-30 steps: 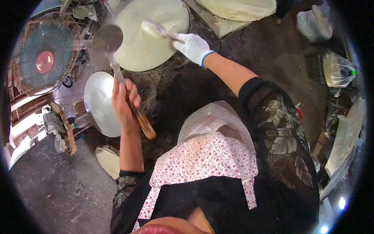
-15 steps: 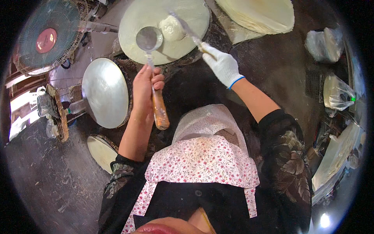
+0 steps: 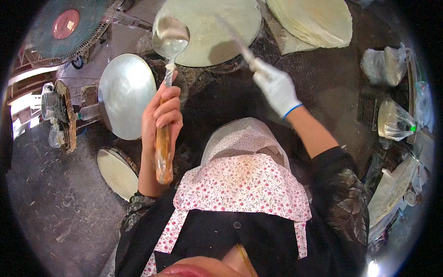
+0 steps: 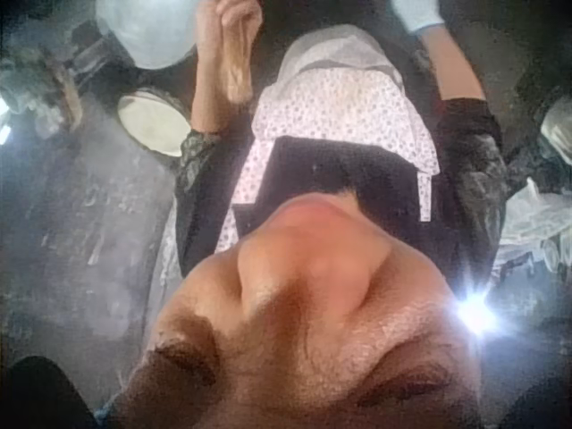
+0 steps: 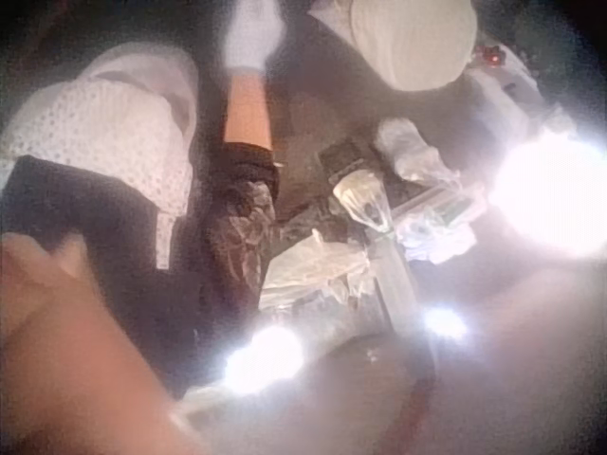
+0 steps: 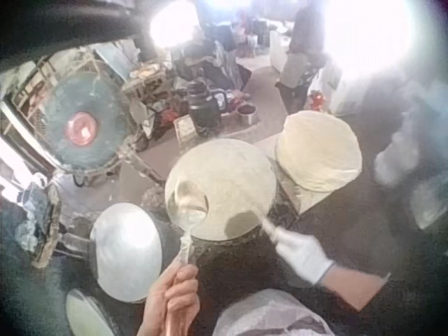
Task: The person ladles batter onto multiple hot round griddles, spreads it into thin circles, and flips the crepes as they cook. Finished crepes are stacked on a nearby surface.
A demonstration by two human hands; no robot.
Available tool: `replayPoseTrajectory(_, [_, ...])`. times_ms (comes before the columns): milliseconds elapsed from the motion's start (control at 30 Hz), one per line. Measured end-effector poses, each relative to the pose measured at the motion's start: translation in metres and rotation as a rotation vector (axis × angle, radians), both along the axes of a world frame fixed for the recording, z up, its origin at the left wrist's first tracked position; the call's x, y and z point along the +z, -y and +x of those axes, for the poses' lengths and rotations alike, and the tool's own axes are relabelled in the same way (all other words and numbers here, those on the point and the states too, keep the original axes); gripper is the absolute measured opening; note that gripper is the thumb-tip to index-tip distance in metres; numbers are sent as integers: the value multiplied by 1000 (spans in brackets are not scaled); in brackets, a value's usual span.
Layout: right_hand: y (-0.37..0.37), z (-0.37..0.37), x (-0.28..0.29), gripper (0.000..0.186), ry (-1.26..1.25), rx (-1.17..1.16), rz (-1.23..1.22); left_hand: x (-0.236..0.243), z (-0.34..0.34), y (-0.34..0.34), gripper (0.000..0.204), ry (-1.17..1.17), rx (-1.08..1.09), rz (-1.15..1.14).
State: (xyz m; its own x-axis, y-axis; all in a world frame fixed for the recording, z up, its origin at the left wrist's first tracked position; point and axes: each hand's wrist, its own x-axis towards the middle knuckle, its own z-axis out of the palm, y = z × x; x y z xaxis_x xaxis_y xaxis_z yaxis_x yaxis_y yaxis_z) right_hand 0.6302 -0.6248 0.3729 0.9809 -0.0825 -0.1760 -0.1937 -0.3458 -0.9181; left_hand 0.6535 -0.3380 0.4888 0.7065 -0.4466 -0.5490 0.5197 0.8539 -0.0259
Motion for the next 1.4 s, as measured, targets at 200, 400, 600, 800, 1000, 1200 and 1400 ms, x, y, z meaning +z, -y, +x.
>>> replayPoseTrajectory(200, [-11,-28,-60,45,-44,-106,-4,0,-28,-34,37,71,128,-23])
replayPoseTrajectory(400, [-17,8,-68,47,175,53,-201,5,-71,-106,45,97,357,-12])
replayPoseTrajectory(600, [-64,-18,-68,49,174,-84,-239,-9,-82,-191,33,38,357,69])
replayPoseTrajectory(800, [-107,-37,-75,51,107,-107,-184,-38,-55,-243,20,47,199,148])
replayPoseTrajectory(1000, [-170,-46,-43,55,-196,-128,99,-65,-16,-208,23,122,103,714])
replayPoseTrajectory(1200, [-235,-45,-16,64,-282,30,195,-129,-1,-172,49,362,-28,1491])
replayPoseTrajectory(1400, [-247,-70,-51,61,-255,11,195,-174,21,-199,41,713,-206,2533])
